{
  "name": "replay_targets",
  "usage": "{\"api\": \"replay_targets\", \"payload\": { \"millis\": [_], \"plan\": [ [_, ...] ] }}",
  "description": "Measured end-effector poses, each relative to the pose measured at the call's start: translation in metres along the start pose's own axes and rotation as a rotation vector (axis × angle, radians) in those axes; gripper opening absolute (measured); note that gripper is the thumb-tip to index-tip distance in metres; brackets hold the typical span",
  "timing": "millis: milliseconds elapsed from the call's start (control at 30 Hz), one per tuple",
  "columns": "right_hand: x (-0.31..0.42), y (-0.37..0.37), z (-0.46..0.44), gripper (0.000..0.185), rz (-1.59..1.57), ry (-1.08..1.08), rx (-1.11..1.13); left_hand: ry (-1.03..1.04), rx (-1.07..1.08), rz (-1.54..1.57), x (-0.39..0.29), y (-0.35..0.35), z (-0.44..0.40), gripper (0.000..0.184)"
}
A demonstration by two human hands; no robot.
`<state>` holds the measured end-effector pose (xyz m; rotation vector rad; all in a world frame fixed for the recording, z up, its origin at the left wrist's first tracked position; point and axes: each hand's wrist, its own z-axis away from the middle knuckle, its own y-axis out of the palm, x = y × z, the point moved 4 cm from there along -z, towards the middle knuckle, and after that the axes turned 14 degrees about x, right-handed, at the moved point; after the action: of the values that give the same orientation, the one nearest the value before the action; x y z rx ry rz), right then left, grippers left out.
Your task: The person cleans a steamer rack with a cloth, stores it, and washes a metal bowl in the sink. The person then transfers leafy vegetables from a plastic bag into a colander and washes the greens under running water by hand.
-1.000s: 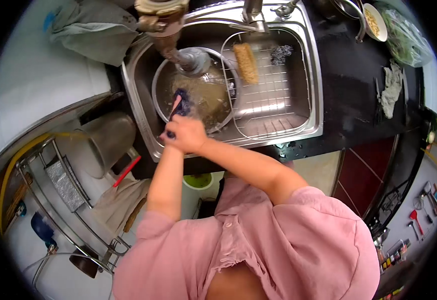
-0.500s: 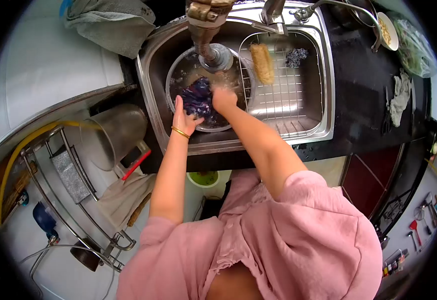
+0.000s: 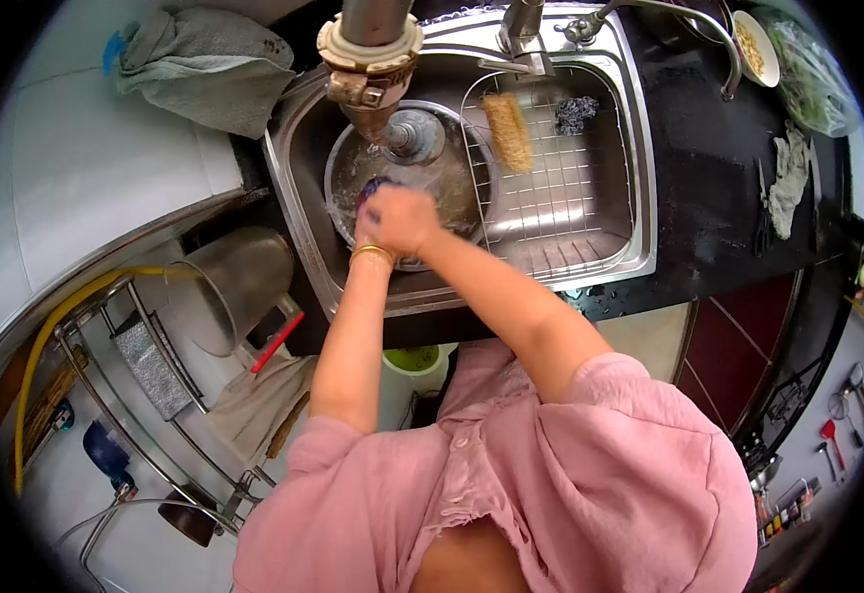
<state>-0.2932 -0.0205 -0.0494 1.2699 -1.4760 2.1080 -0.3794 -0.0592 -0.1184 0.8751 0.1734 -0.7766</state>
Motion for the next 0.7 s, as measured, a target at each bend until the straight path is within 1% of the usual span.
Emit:
{"api": "replay_targets", "payload": {
  "millis": [33,67,100,133,200,233,300,333,400,467,500,533,567,600,633,667,700],
  "plan": [
    [-0.019,-0.011,-0.011,0.026,-0.027,0.182,-0.017,-0.121,0.001,0.06,-0.002,0.01,0.006,0.037],
    [-0.06,-0.011,-0.023,0.032,0.054,0.322,0.115,-0.148,0.021,0.063,-0.009,0.016,0.014,0.038],
    [-0.059,-0.014,-0.022,0.036,0.045,0.323,0.046,-0.139,0.037,0.082,-0.01,0.022,0.016,0.035],
    [-0.062,-0.009,-0.024,0.029,0.068,0.306,-0.012,-0.158,0.101,0.104,-0.012,0.029,0.018,0.04],
    [-0.062,-0.003,-0.021,0.021,0.136,0.41,-0.292,-0.09,-0.068,0.072,-0.013,-0.002,0.012,0.06],
    [-0.069,0.004,-0.022,0.021,0.143,0.398,-0.3,-0.079,-0.056,0.073,-0.021,0.006,0.01,0.06],
    [-0.065,0.037,-0.009,0.019,0.446,0.249,-0.049,-0.251,-0.099,-0.071,-0.028,0.02,0.033,0.084],
    [-0.07,0.035,-0.008,0.019,0.439,0.245,-0.043,-0.249,-0.109,-0.07,-0.028,0.019,0.036,0.084],
    [-0.102,0.043,-0.008,0.025,0.113,0.518,0.475,-0.2,-0.233,-0.233,-0.03,0.012,0.038,0.095],
    [-0.09,0.016,-0.01,0.031,-0.306,0.76,0.097,-0.171,-0.174,0.01,-0.03,0.013,0.033,0.092],
    [-0.092,0.02,-0.009,0.033,-0.308,0.714,0.053,-0.189,-0.12,-0.001,-0.027,0.016,0.03,0.089],
    [-0.08,0.021,-0.01,0.031,-0.335,0.514,-0.065,-0.198,-0.071,-0.019,-0.03,0.021,0.027,0.087],
    [-0.031,0.008,0.001,0.028,-0.431,0.129,-0.011,-0.152,0.106,0.0,-0.022,0.011,0.007,0.085],
    [-0.016,-0.005,0.001,0.025,-0.295,0.145,0.138,-0.122,-0.011,0.022,-0.023,0.013,0.009,0.075],
    [0.018,-0.017,0.012,0.024,-0.491,0.188,0.079,-0.222,0.117,0.13,-0.021,-0.005,-0.007,0.066],
    [0.064,-0.028,0.034,0.026,-0.407,0.014,0.06,-0.341,0.261,0.245,-0.019,0.013,-0.019,0.059],
    [0.061,-0.021,0.034,0.03,-0.394,0.02,0.055,-0.205,0.069,0.14,-0.015,0.013,-0.019,0.048]
  ]
}}
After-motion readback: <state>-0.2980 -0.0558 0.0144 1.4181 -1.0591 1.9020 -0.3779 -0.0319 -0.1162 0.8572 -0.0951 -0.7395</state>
